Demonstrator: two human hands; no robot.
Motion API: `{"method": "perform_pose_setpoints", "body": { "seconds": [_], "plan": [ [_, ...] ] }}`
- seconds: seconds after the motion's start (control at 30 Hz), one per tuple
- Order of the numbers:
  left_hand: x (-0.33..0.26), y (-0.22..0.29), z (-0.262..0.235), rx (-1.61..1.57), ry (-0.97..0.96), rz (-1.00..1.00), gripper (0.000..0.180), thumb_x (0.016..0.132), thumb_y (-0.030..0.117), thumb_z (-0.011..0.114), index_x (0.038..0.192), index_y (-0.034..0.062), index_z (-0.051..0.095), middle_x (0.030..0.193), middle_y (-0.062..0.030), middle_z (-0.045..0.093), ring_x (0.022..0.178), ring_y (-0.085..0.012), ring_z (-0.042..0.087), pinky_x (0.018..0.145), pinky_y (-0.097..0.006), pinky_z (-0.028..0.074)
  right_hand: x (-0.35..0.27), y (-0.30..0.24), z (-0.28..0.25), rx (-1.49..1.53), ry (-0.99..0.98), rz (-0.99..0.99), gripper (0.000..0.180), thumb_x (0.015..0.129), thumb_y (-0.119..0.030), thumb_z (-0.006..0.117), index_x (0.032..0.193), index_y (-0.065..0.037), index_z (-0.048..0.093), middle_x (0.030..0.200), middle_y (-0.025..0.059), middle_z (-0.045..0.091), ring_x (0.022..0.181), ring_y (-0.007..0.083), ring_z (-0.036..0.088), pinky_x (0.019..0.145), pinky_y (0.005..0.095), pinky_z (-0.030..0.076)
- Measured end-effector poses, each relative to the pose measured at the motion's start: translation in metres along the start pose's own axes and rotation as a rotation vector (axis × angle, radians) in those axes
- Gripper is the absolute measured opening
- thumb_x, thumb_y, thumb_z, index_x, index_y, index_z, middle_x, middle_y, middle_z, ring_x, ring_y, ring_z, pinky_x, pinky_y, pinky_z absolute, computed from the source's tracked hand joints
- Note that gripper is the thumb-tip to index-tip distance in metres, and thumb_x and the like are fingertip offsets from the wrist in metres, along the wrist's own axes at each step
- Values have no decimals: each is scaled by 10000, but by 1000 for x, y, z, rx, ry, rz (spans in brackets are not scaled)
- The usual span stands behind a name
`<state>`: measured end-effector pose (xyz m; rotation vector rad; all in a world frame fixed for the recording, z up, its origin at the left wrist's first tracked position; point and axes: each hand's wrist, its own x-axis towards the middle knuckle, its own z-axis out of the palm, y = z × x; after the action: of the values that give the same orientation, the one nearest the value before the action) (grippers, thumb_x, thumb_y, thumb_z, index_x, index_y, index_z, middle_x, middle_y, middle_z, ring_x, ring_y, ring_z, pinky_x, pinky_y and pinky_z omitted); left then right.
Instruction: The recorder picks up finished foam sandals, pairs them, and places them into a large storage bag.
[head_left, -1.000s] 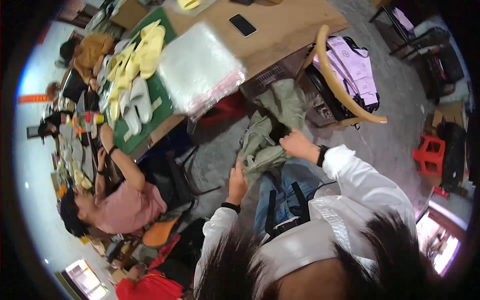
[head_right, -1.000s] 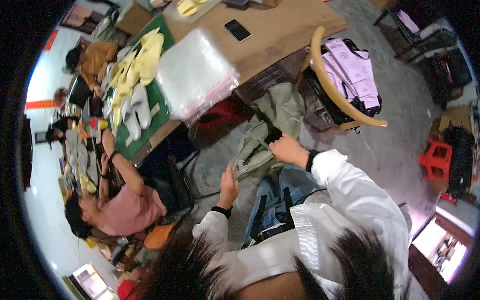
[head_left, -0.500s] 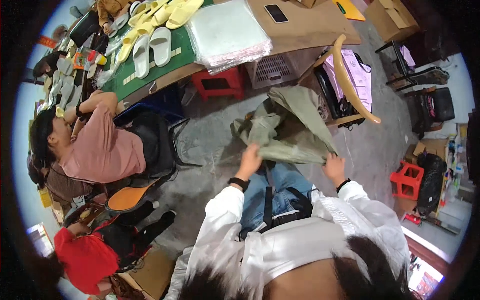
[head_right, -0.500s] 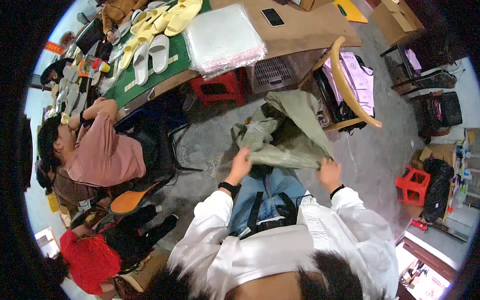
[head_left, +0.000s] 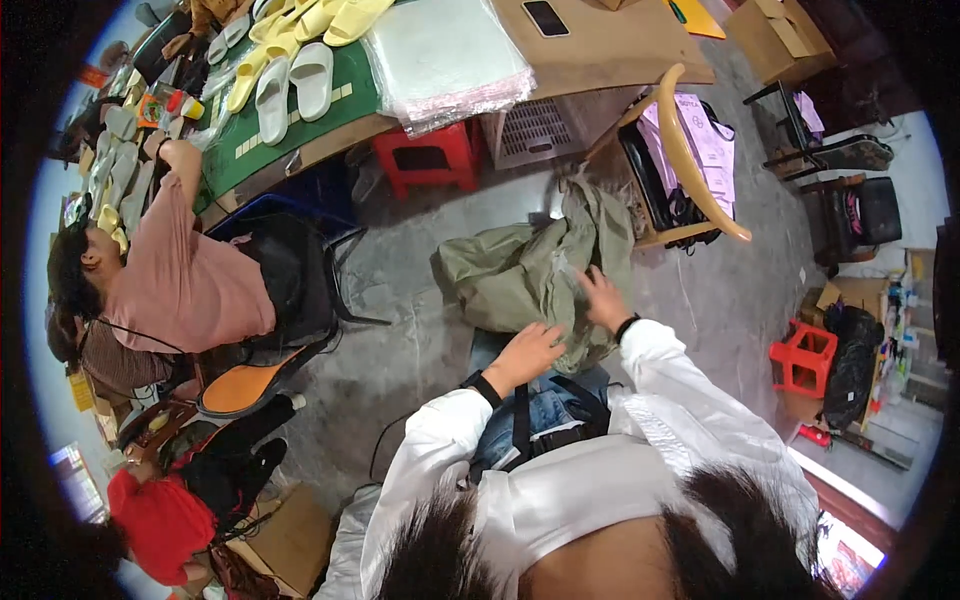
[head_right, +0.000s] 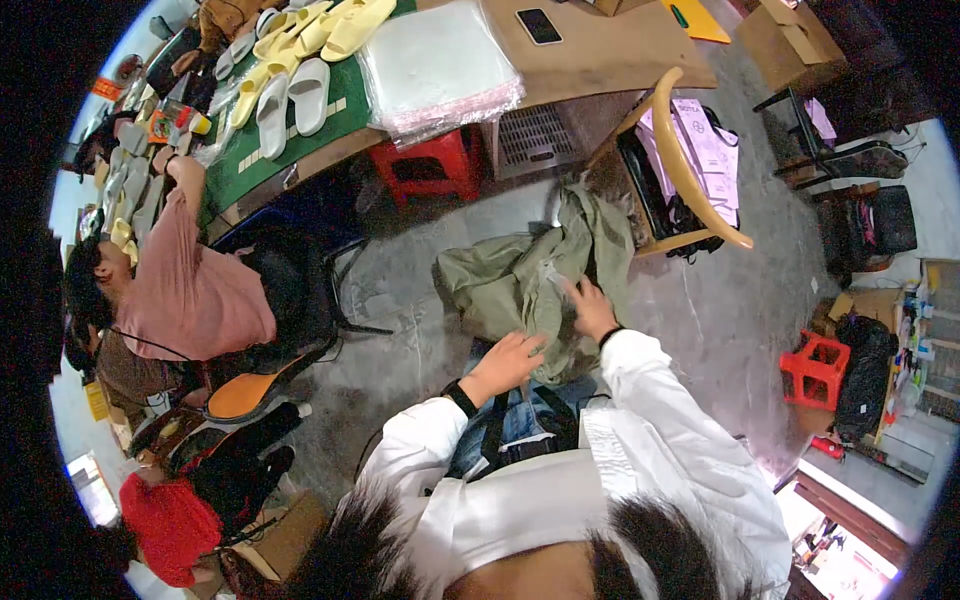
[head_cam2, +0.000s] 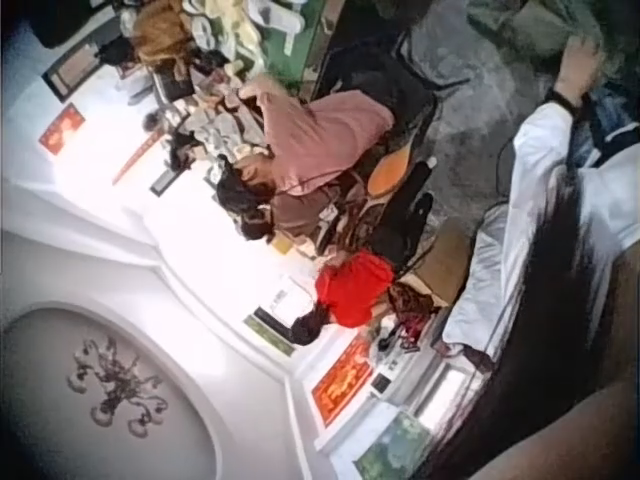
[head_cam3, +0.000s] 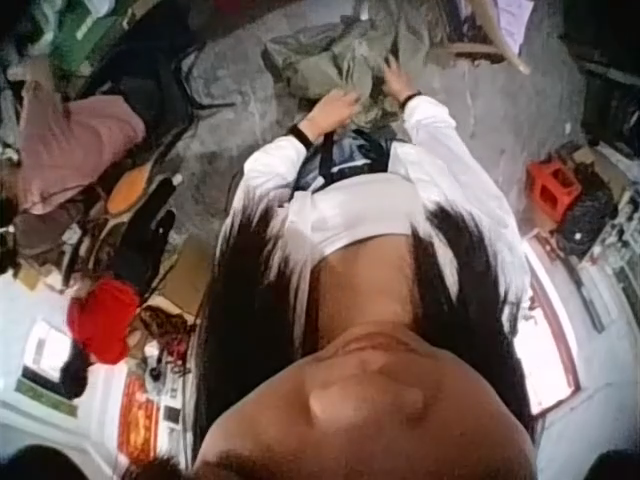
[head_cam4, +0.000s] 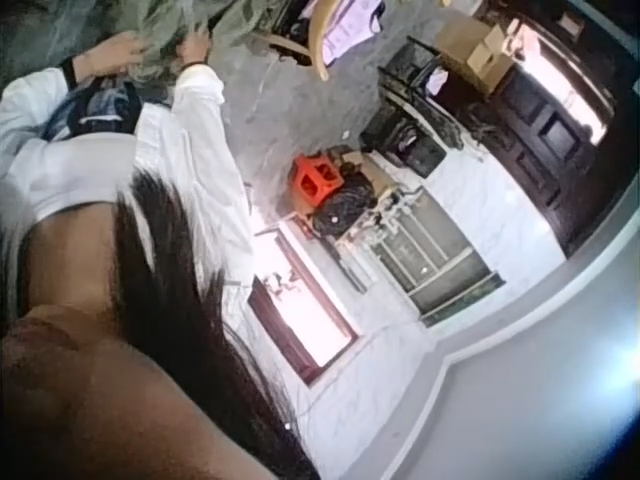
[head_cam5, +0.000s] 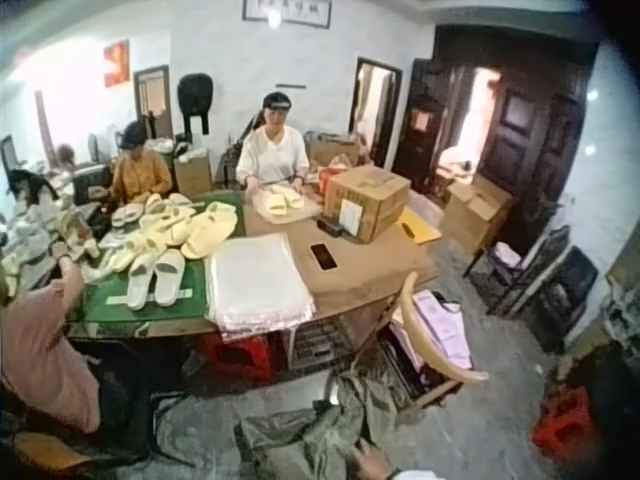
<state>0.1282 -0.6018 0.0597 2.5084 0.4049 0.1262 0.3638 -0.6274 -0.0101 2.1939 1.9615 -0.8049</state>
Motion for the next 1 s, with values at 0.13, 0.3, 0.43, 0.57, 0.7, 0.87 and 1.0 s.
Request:
{"method": "perform_pose_setpoints", "body": {
  "seconds": [0.13, 0.3, 0.43, 0.57, 0.7, 0.87, 1.0],
  "plan": [
    [-11, 2, -5, 8, 72, 89, 309, 621, 112, 643, 925, 83, 596, 1136, -106, 504, 992, -259, 489, 895, -366, 385, 28, -29, 21, -244, -93, -342, 589, 661, -16, 632, 1213, -161, 490, 1337, 150, 343, 1238, 321, 330, 962, 471, 303],
    [-63, -8, -25, 21, 12, -29, 339, 626, 76, 609, 961, 40, 578, 1203, -134, 466, 1000, -290, 483, 908, -371, 395, 45, -56, 9, -114, 97, -456, 284, 724, 5, 535, 999, -66, 539, 1032, 138, 538, 1006, 308, 499, 836, 445, 390],
    [-79, -8, -26, -256, 236, -248, 465, 683, 32, 566, 1135, 13, 461, 1343, -185, 324, 1150, -359, 398, 971, -394, 350, 50, -71, -7, 22, 384, -270, 261, 699, 6, 544, 950, -53, 505, 829, 117, 554, 777, 326, 542, 620, 415, 437],
    [-62, -3, -25, -619, 702, -588, 708, 756, 104, 623, 1332, 13, 222, 1368, -234, 297, 1238, -349, 365, 992, -354, 325, 37, -116, -32, 185, 476, -265, 221, 671, -13, 566, 850, -49, 441, 830, 159, 516, 782, 364, 524, 626, 461, 413],
    [-36, -38, -25, -808, 512, -819, 562, 761, 104, 611, 1245, -29, 358, 1169, -198, 528, 1095, -302, 510, 905, -331, 394, 24, -158, -25, 502, 421, -244, 242, 689, -62, 582, 875, -18, 434, 896, 182, 523, 861, 419, 502, 680, 485, 403],
    [-30, -83, -16, -947, 778, -738, 446, 765, -48, 396, 1210, -46, 428, 1089, -150, 556, 960, -230, 536, 847, -294, 402, 20, -154, -26, 819, 265, -274, 321, 786, -39, 461, 1106, -10, 474, 1000, 179, 553, 890, 355, 545, 765, 393, 442],
    [-26, -73, -50, -728, 610, -741, 450, 784, 48, 433, 1225, -43, 425, 1095, -140, 550, 925, -207, 541, 816, -283, 418, 36, -96, -37, 1022, 173, -274, 273, 803, -5, 443, 1068, -1, 505, 982, 147, 576, 894, 268, 574, 766, 360, 447]
  ]
}}
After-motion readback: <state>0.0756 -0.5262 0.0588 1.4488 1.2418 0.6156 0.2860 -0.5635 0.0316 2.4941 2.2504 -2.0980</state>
